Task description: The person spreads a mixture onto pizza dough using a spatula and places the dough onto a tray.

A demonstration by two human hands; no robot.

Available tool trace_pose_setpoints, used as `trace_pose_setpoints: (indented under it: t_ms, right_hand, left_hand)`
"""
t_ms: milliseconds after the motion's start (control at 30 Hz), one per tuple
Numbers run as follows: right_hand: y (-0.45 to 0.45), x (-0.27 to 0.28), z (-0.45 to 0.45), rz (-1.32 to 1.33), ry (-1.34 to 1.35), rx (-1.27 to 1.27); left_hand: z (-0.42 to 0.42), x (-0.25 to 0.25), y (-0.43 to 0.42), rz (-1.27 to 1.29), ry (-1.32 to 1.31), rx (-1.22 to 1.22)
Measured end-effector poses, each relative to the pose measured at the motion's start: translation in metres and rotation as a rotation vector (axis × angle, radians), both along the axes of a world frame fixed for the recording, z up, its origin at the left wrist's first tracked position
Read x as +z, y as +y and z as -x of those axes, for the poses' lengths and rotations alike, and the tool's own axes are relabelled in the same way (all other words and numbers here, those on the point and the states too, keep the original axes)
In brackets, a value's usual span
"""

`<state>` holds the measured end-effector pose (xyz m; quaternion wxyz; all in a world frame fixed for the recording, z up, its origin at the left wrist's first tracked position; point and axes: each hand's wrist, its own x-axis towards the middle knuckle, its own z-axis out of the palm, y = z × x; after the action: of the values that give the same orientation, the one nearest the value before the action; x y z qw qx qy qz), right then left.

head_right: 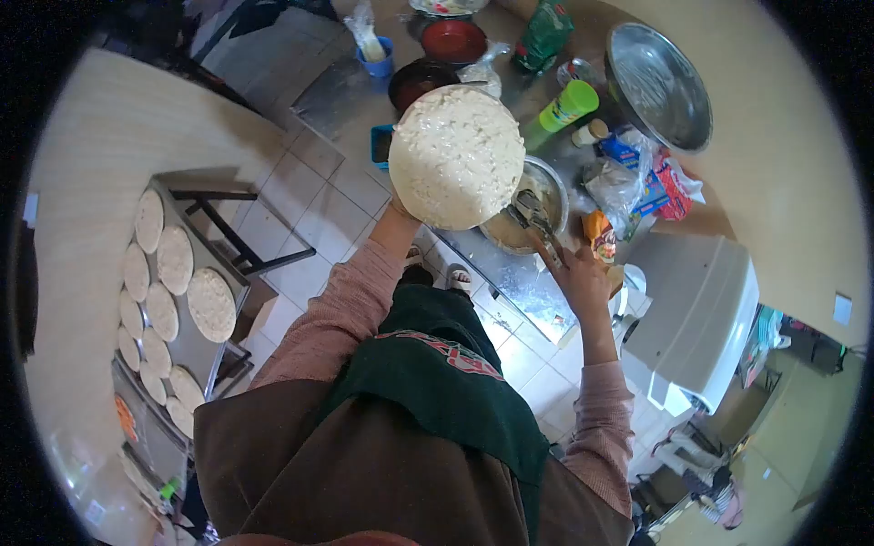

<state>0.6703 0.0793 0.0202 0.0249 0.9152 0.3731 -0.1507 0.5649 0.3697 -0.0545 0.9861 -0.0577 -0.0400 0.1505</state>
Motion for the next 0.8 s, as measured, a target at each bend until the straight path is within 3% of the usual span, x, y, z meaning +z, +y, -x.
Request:
trace_pose_setpoints:
  t_ms: [67,233,300,367,433,500,567,633,700,800]
  right_hand:
    - [-0.010,-0.006,-0.012,-0.028,0.139,-0.017]
    - [-0.015,0.005,-0.014,-0.099,-0.010,0.062]
    - [-0.027,0.035,-0.015,-0.238,0.174,0.041]
    - [-0.042,0.058,-0.013,-0.301,0.185,0.065]
    - [-0.058,0.075,-0.008,-0.372,0.310,-0.156]
    - [-0.075,0.076,-0.003,-0.446,0.316,-0.189]
    - [-0.074,0.083,0.015,-0.616,0.441,-0.428]
    - [-0.075,0.070,0.028,-0.726,0.373,-0.394]
    - [-0.069,0.060,0.041,-0.777,0.312,-0.381]
    - [-0.047,0.062,0.060,-0.833,0.162,-0.339]
  left_hand:
    - [0.006,0.000,-0.002,0.014,-0.035,0.020]
    - [0.023,0.009,-0.007,0.017,-0.131,0.039]
    - [0.030,0.013,-0.010,-0.107,0.105,0.038]
    - [0.033,0.015,-0.011,-0.133,0.156,-0.005]
    - [0.032,0.008,-0.014,-0.157,0.209,-0.059]
    - [0.028,-0.008,-0.022,-0.080,0.006,-0.162]
    - [0.023,-0.007,-0.036,-0.074,-0.006,-0.215]
    - [0.015,-0.010,-0.051,-0.071,-0.020,-0.274]
    - [0.008,-0.024,-0.066,-0.152,0.211,-0.271]
    - [0.001,-0.024,-0.081,-0.089,0.170,-0.359]
